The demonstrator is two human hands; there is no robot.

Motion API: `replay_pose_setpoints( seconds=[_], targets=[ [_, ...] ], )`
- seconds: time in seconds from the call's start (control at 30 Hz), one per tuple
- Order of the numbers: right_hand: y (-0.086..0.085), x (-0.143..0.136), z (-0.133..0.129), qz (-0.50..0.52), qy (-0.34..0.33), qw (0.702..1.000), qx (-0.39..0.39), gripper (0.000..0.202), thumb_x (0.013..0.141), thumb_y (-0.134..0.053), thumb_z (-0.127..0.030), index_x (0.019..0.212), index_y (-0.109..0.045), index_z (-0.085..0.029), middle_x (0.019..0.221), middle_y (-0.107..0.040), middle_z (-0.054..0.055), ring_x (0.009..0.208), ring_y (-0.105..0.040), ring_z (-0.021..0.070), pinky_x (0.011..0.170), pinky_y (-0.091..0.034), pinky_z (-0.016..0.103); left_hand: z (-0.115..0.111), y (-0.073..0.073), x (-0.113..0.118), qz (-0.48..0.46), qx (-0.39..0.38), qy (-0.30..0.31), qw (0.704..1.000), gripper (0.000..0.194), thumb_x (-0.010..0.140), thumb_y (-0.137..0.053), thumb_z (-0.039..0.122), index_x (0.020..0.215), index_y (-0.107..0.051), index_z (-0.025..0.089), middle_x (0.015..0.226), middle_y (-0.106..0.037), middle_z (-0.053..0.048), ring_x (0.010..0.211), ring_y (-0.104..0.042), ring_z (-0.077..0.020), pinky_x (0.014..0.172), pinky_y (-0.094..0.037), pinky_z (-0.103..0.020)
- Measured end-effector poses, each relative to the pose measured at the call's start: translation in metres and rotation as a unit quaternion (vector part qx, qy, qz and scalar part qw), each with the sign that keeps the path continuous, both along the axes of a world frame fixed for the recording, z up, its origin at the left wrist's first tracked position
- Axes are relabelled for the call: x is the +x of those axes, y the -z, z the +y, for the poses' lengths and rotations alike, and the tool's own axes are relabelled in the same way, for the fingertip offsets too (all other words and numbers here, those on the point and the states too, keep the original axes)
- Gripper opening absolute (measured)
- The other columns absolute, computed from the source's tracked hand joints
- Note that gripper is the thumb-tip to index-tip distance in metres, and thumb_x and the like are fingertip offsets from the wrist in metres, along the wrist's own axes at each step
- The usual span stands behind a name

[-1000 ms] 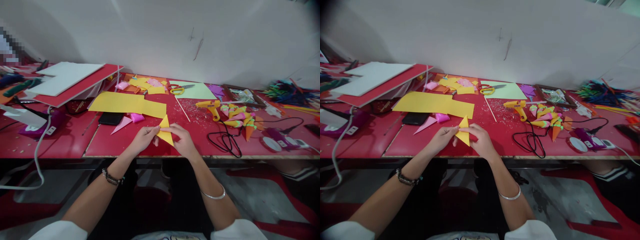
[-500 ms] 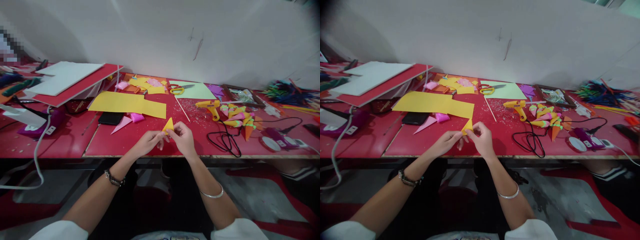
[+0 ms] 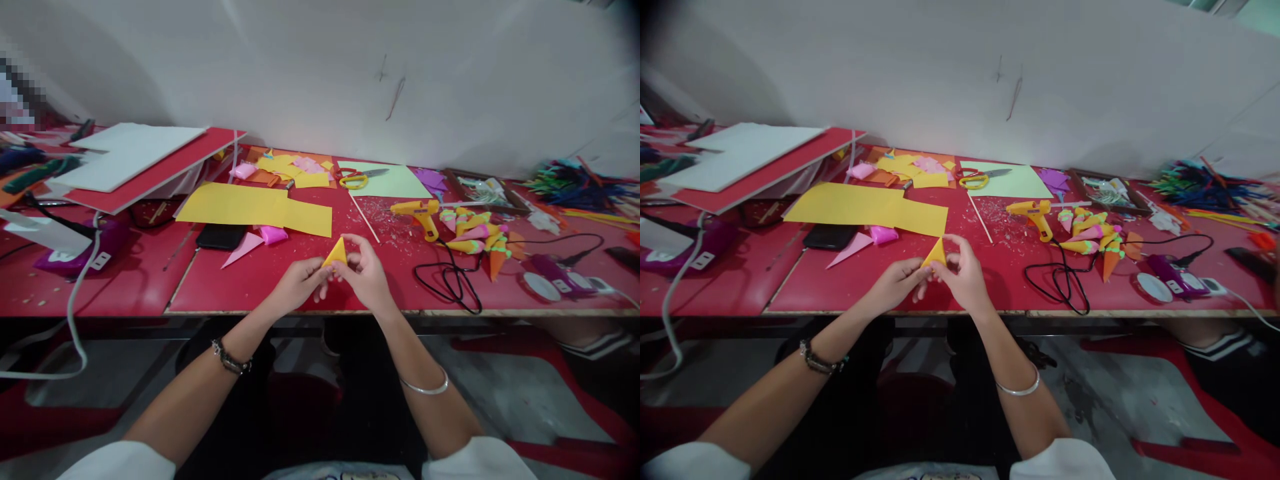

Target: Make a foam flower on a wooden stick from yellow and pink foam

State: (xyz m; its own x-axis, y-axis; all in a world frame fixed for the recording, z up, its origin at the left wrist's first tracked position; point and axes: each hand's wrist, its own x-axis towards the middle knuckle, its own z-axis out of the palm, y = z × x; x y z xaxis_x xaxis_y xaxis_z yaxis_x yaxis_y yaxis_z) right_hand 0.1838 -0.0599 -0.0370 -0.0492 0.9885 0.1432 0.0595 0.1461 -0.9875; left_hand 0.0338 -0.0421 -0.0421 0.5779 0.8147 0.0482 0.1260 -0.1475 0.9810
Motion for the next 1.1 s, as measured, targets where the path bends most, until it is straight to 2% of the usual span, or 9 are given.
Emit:
replay_pose_setpoints(
  seconds=[0.1, 0.23, 0.43, 0.63, 0.77, 0.9, 1.1],
  targets=[
    [0.0000, 0.0026, 0.0006, 0.007, -0.052, 0.998, -0.017, 0.028, 0.073, -0.057, -0.029, 0.098, -0.050, -0.021, 0.078, -0.061, 0.001, 0.068, -0.059, 0.0125, 0.062, -0.048, 0.026, 0.0009, -0.0011, -0.0005, -0.010, -0.016, -0.012, 1.000, 0.029, 0.085, -0.039, 0.036, 0.069, -0.048, 0.014, 0.048, -0.053, 0.004, 0.039, -0.047, -0.0048, 0.046, -0.039, -0.016],
    [-0.0018, 0.0051, 0.0007, -0.011, -0.052, 0.999, -0.001, 0.012, 0.075, -0.054, -0.030, 0.079, -0.055, -0.018, 0.068, -0.059, 0.000, 0.065, -0.057, 0.0106, 0.063, -0.047, 0.025, 0.0016, -0.0012, -0.0009, 0.003, -0.018, -0.027, 0.999, 0.030, 0.084, -0.041, 0.036, 0.068, -0.050, 0.013, 0.048, -0.056, 0.003, 0.035, -0.048, -0.0048, 0.041, -0.037, -0.016],
    [-0.0022, 0.0064, 0.0008, -0.020, -0.037, 0.999, 0.000, 0.016, 0.080, -0.046, -0.033, 0.079, -0.052, -0.018, 0.059, -0.055, -0.003, 0.053, -0.052, 0.0083, 0.055, -0.043, 0.023, 0.0000, -0.0007, -0.0003, 0.007, -0.020, -0.014, 1.000, 0.033, 0.085, -0.038, 0.039, 0.069, -0.052, 0.013, 0.044, -0.055, 0.003, 0.033, -0.049, -0.0059, 0.039, -0.038, -0.016],
    [0.0005, 0.0050, -0.0001, -0.059, -0.016, 0.998, -0.009, 0.020, 0.082, -0.043, -0.038, 0.077, -0.047, -0.019, 0.048, -0.048, -0.006, 0.043, -0.044, 0.0072, 0.047, -0.037, 0.020, 0.0001, -0.0018, -0.0038, 0.048, 0.017, -0.006, 0.999, 0.037, 0.085, -0.034, 0.041, 0.077, -0.056, 0.013, 0.034, -0.041, 0.008, 0.027, -0.035, -0.0035, 0.034, -0.029, -0.013],
    [-0.0020, 0.0054, -0.0007, -0.085, -0.042, 0.995, 0.008, 0.021, 0.078, -0.050, -0.038, 0.071, -0.049, -0.018, 0.057, -0.053, -0.003, 0.052, -0.050, 0.0086, 0.052, -0.039, 0.021, -0.0012, -0.0035, -0.0066, 0.083, -0.020, 0.043, 0.995, 0.038, 0.085, -0.035, 0.042, 0.078, -0.058, 0.013, 0.034, -0.039, 0.009, 0.025, -0.033, -0.0037, 0.031, -0.025, -0.014],
    [-0.0038, 0.0059, -0.0013, -0.082, -0.071, 0.994, -0.001, 0.020, 0.078, -0.049, -0.037, 0.072, -0.050, -0.018, 0.053, -0.052, -0.004, 0.050, -0.049, 0.0081, 0.051, -0.039, 0.021, -0.0013, -0.0044, -0.0074, 0.092, -0.040, 0.062, 0.993, 0.037, 0.084, -0.036, 0.042, 0.080, -0.059, 0.013, 0.034, -0.039, 0.009, 0.024, -0.032, -0.0032, 0.030, -0.025, -0.013],
    [0.0004, 0.0036, -0.0005, -0.058, -0.024, 0.998, -0.017, 0.028, 0.081, -0.044, -0.042, 0.065, -0.046, -0.019, 0.045, -0.043, -0.007, 0.037, -0.039, 0.0051, 0.038, -0.028, 0.017, -0.0007, -0.0076, -0.0065, 0.084, -0.055, 0.084, 0.991, 0.035, 0.084, -0.037, 0.040, 0.077, -0.058, 0.014, 0.033, -0.038, 0.009, 0.024, -0.030, -0.0023, 0.029, -0.024, -0.012]
  ],
)
